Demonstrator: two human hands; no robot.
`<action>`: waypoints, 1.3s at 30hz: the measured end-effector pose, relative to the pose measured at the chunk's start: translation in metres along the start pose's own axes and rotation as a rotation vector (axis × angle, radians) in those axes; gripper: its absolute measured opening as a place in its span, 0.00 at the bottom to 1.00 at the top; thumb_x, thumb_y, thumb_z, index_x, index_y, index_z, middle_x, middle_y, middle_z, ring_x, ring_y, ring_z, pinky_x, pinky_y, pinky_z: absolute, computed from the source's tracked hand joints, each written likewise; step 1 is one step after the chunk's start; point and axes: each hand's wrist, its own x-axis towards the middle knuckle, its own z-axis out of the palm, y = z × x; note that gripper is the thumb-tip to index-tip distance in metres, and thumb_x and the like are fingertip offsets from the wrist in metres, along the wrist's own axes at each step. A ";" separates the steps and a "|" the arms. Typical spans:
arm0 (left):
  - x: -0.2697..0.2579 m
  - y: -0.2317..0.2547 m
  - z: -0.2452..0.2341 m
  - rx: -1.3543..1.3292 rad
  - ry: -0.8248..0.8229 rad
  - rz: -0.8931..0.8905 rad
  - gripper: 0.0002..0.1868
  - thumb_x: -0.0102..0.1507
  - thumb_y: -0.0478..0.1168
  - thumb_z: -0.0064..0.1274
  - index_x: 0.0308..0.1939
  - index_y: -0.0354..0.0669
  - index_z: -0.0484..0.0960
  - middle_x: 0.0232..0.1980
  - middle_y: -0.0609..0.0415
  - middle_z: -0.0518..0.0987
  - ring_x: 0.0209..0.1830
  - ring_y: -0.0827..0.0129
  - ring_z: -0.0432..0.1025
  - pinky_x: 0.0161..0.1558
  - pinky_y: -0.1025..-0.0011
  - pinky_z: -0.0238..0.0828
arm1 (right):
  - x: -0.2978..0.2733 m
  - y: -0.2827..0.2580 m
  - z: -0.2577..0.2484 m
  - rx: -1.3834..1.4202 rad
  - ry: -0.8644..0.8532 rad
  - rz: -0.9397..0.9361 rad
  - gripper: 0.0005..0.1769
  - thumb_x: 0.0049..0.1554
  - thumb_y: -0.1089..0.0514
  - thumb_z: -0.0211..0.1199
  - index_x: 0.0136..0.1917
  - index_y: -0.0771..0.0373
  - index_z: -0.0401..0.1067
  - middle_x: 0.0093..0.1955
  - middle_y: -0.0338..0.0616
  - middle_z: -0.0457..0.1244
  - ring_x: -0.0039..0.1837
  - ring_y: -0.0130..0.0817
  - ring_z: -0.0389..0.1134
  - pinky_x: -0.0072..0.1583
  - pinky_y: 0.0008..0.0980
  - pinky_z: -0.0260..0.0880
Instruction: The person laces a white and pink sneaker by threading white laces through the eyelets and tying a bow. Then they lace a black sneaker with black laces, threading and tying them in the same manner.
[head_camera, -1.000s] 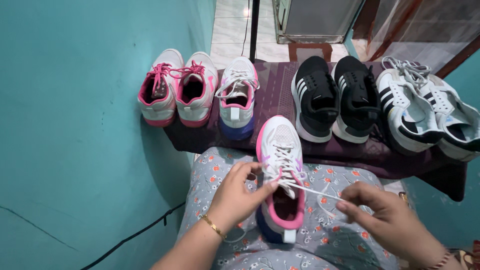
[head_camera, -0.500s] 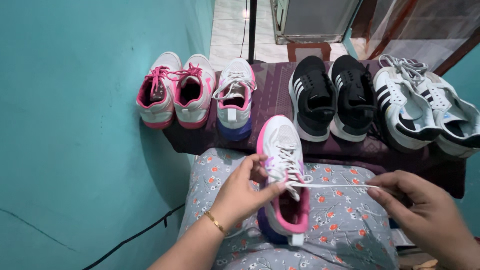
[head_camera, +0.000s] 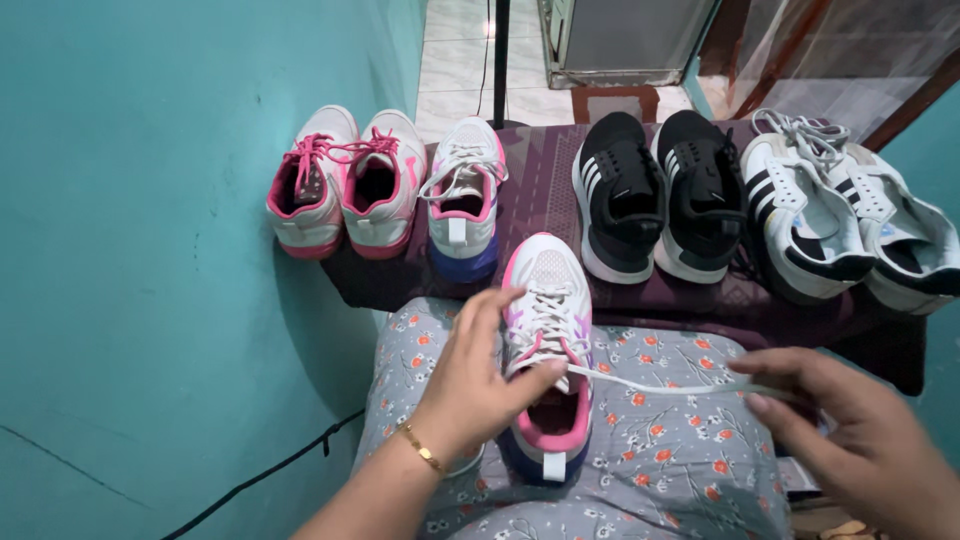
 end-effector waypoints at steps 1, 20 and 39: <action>0.004 0.007 -0.001 -0.143 -0.080 -0.029 0.37 0.62 0.54 0.62 0.67 0.34 0.70 0.62 0.39 0.74 0.62 0.55 0.71 0.61 0.62 0.68 | 0.001 -0.008 0.006 -0.038 -0.044 -0.036 0.23 0.56 0.60 0.67 0.65 0.61 0.74 0.54 0.45 0.68 0.52 0.31 0.73 0.52 0.33 0.73; 0.024 0.016 -0.033 -0.431 -0.226 -0.415 0.16 0.69 0.45 0.52 0.46 0.33 0.83 0.40 0.52 0.82 0.42 0.73 0.75 0.44 0.73 0.71 | 0.027 -0.042 0.033 0.313 -0.005 -0.195 0.28 0.59 0.65 0.56 0.73 0.63 0.61 0.44 0.43 0.62 0.46 0.27 0.63 0.50 0.28 0.66; 0.009 -0.014 0.012 -0.132 -0.388 -0.061 0.13 0.67 0.50 0.55 0.38 0.46 0.86 0.41 0.55 0.85 0.44 0.59 0.76 0.49 0.63 0.71 | 0.055 -0.066 0.098 0.197 -0.203 -0.297 0.25 0.58 0.64 0.60 0.69 0.62 0.65 0.46 0.38 0.69 0.45 0.23 0.68 0.46 0.25 0.69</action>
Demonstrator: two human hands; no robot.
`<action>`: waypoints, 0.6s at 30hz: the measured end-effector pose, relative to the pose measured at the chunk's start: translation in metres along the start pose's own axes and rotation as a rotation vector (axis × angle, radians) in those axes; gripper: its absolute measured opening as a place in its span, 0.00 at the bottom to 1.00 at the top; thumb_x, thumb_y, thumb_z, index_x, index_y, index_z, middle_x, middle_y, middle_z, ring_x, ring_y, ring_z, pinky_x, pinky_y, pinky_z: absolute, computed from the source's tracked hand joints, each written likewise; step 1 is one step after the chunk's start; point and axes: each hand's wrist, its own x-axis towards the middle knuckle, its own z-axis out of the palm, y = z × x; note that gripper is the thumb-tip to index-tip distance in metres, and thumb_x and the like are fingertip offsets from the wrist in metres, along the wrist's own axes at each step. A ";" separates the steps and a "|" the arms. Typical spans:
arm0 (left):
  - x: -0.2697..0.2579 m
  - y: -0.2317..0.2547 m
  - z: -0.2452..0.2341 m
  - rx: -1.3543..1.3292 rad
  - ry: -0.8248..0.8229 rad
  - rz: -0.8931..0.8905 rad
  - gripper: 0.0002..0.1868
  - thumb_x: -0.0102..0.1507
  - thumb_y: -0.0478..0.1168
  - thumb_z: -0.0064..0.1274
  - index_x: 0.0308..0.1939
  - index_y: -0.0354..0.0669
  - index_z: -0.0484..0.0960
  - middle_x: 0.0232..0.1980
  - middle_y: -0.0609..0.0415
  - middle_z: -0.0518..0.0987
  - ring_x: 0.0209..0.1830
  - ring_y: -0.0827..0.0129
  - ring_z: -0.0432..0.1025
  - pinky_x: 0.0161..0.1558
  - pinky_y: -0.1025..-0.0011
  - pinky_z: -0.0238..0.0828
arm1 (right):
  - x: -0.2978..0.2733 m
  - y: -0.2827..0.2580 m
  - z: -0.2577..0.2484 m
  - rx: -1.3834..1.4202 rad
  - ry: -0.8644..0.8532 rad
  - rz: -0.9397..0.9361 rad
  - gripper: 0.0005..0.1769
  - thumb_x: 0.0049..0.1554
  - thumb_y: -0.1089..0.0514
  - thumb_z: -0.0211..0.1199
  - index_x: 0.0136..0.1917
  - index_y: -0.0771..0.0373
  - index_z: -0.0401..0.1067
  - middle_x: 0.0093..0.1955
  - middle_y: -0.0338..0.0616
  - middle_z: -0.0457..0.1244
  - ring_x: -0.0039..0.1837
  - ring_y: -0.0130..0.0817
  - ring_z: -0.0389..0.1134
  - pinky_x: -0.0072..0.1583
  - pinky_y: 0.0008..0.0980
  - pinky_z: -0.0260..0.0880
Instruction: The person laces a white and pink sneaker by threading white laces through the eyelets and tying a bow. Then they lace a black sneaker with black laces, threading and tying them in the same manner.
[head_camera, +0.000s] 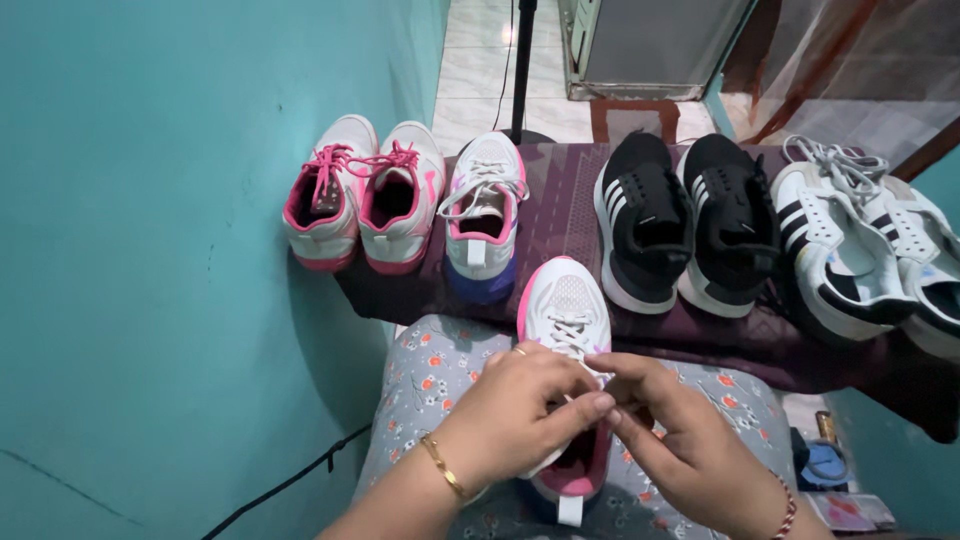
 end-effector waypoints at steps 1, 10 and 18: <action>0.000 0.003 -0.001 0.004 0.023 0.025 0.14 0.68 0.50 0.54 0.38 0.46 0.86 0.41 0.56 0.84 0.45 0.58 0.76 0.50 0.61 0.70 | 0.001 0.002 0.001 -0.025 0.010 0.016 0.25 0.58 0.63 0.61 0.69 0.61 0.65 0.45 0.38 0.68 0.44 0.23 0.69 0.46 0.25 0.69; 0.015 0.015 -0.017 -0.109 0.160 -0.378 0.20 0.62 0.54 0.55 0.28 0.41 0.85 0.28 0.51 0.81 0.30 0.59 0.77 0.35 0.64 0.71 | 0.008 0.037 -0.003 0.153 0.129 0.109 0.22 0.61 0.60 0.59 0.68 0.63 0.68 0.44 0.41 0.67 0.48 0.26 0.68 0.52 0.28 0.70; 0.022 0.010 -0.026 -0.017 0.090 -0.532 0.19 0.53 0.60 0.62 0.32 0.52 0.92 0.30 0.50 0.85 0.31 0.62 0.82 0.36 0.68 0.76 | 0.007 0.063 -0.010 0.037 0.169 0.384 0.21 0.59 0.59 0.63 0.65 0.64 0.74 0.52 0.41 0.71 0.46 0.28 0.68 0.46 0.35 0.70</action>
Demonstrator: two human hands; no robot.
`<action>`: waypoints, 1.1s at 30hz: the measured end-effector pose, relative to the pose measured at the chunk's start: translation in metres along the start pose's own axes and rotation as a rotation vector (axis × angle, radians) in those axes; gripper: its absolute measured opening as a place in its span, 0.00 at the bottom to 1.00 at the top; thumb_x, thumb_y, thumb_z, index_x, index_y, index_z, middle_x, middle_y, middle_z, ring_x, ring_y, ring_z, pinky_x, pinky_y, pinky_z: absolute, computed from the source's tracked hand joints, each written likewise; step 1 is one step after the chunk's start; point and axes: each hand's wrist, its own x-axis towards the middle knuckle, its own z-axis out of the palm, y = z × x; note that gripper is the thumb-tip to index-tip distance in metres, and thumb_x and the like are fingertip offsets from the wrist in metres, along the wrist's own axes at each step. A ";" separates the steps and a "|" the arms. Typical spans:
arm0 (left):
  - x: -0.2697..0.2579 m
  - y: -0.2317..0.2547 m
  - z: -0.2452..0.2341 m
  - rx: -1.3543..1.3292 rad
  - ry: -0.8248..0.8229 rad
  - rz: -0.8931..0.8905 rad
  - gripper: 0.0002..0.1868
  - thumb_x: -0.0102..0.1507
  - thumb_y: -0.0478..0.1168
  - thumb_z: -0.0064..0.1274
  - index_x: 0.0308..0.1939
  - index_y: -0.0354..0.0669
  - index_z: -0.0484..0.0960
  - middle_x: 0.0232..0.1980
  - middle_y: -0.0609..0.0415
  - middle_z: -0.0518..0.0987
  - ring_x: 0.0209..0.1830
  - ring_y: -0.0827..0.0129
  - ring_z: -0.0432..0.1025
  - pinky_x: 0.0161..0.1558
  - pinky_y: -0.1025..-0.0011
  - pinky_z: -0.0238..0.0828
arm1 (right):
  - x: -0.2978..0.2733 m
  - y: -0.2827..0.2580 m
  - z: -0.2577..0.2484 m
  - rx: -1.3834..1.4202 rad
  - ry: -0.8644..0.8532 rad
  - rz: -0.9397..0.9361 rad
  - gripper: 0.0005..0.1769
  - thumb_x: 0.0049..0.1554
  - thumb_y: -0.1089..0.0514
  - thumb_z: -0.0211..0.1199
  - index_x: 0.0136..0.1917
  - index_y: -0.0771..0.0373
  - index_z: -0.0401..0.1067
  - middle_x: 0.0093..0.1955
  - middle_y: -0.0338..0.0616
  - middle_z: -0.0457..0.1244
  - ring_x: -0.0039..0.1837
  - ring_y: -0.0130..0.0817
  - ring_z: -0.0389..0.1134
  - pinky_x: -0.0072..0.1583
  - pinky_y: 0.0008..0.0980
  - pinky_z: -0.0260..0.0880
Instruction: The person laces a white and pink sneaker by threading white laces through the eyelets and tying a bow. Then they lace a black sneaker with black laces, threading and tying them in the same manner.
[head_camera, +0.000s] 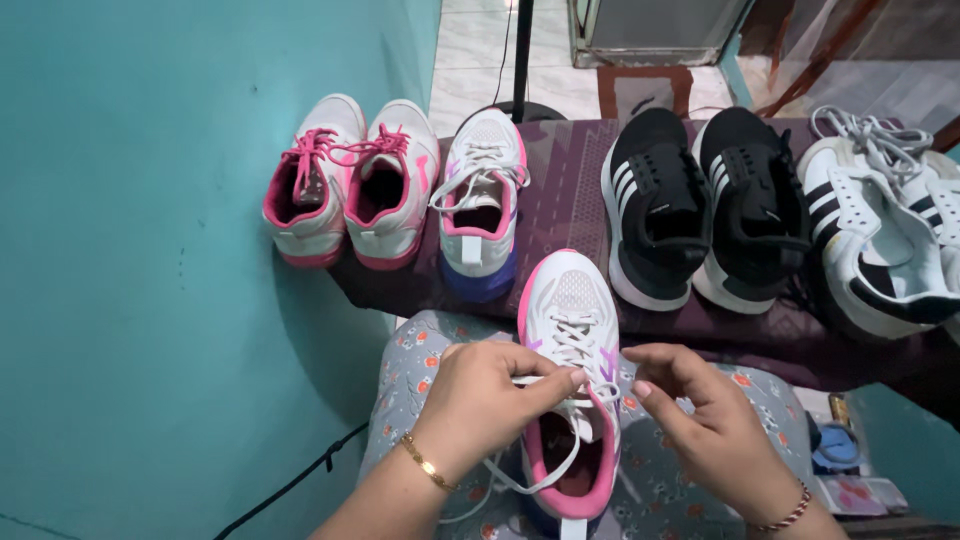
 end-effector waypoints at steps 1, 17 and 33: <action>0.000 -0.001 0.001 -0.013 -0.013 -0.015 0.18 0.53 0.59 0.62 0.32 0.51 0.92 0.31 0.51 0.86 0.31 0.63 0.82 0.36 0.69 0.77 | 0.000 0.001 0.000 0.024 -0.004 -0.033 0.21 0.58 0.59 0.62 0.64 0.63 0.73 0.51 0.40 0.71 0.49 0.26 0.69 0.50 0.32 0.70; 0.000 0.003 0.005 -0.063 -0.038 0.068 0.15 0.53 0.54 0.63 0.30 0.47 0.91 0.28 0.53 0.86 0.27 0.68 0.82 0.36 0.73 0.78 | 0.002 -0.011 0.008 -0.139 -0.097 -0.278 0.10 0.54 0.56 0.68 0.49 0.61 0.80 0.41 0.36 0.68 0.43 0.27 0.65 0.48 0.28 0.66; -0.003 0.001 0.021 0.237 0.151 0.299 0.26 0.55 0.62 0.60 0.47 0.50 0.88 0.43 0.51 0.80 0.49 0.58 0.71 0.53 0.56 0.59 | 0.002 0.016 -0.019 -0.397 -0.006 -0.209 0.10 0.53 0.63 0.63 0.51 0.60 0.73 0.46 0.41 0.68 0.50 0.32 0.70 0.52 0.31 0.74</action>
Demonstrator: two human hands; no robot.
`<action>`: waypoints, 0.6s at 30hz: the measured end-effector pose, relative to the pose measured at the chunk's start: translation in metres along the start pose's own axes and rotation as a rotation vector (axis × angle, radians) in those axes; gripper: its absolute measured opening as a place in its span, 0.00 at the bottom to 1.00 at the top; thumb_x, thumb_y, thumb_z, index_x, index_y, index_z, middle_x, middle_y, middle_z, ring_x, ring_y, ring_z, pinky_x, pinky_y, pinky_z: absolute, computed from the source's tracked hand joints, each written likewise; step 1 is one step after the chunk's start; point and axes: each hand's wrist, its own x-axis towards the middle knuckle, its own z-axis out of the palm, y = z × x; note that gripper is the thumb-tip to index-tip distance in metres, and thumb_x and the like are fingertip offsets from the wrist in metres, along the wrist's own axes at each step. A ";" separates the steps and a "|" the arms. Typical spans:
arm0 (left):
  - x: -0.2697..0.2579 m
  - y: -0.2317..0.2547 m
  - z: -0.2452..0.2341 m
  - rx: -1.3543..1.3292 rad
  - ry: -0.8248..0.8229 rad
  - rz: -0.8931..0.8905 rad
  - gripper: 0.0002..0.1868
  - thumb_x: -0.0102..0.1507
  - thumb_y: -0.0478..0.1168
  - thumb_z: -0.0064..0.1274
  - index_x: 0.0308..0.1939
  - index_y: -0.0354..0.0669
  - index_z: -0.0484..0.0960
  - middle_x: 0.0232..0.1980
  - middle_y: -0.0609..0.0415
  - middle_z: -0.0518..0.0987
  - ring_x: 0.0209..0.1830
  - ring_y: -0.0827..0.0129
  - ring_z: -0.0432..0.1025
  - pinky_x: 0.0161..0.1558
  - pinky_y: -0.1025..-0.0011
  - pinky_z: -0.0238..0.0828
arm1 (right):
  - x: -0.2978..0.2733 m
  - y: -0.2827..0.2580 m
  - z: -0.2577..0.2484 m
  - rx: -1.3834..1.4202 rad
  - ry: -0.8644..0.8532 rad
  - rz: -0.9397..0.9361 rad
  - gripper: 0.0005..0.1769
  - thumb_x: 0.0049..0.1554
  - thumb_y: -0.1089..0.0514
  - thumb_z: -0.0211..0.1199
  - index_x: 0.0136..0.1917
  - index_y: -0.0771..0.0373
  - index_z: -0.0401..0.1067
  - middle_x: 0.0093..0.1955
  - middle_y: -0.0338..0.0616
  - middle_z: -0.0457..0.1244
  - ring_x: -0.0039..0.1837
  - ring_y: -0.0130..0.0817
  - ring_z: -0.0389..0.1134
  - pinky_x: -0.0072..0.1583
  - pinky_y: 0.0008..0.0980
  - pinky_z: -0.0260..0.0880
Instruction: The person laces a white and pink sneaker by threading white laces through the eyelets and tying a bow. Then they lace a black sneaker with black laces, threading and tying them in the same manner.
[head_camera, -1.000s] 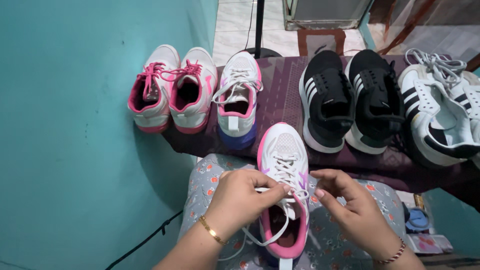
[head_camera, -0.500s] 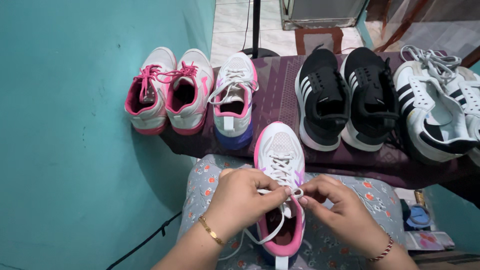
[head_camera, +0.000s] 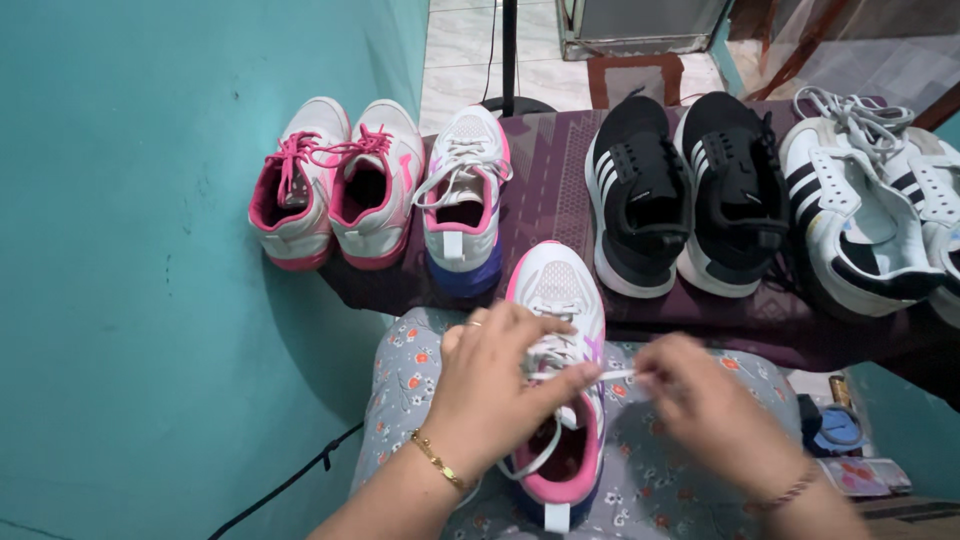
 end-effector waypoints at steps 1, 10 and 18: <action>-0.003 -0.005 0.002 -0.061 0.035 0.008 0.27 0.59 0.62 0.58 0.52 0.48 0.85 0.48 0.50 0.78 0.52 0.59 0.70 0.55 0.58 0.61 | -0.002 0.017 -0.011 -0.093 0.053 0.077 0.14 0.51 0.66 0.60 0.52 0.59 0.72 0.46 0.41 0.69 0.51 0.32 0.71 0.53 0.32 0.75; -0.035 -0.044 0.001 -0.484 -0.363 -0.476 0.36 0.62 0.56 0.56 0.70 0.47 0.66 0.50 0.55 0.76 0.32 0.71 0.72 0.37 0.71 0.74 | -0.077 0.214 -0.088 -0.605 0.126 0.695 0.10 0.63 0.59 0.62 0.56 0.63 0.78 0.49 0.52 0.68 0.49 0.44 0.72 0.52 0.39 0.72; -0.041 -0.033 -0.035 -0.267 -0.327 -0.431 0.21 0.64 0.54 0.58 0.35 0.38 0.82 0.21 0.61 0.72 0.20 0.81 0.63 0.25 0.76 0.63 | -0.057 0.080 -0.081 -0.203 0.182 0.665 0.26 0.61 0.55 0.62 0.72 0.58 0.69 0.61 0.51 0.66 0.53 0.45 0.71 0.50 0.46 0.74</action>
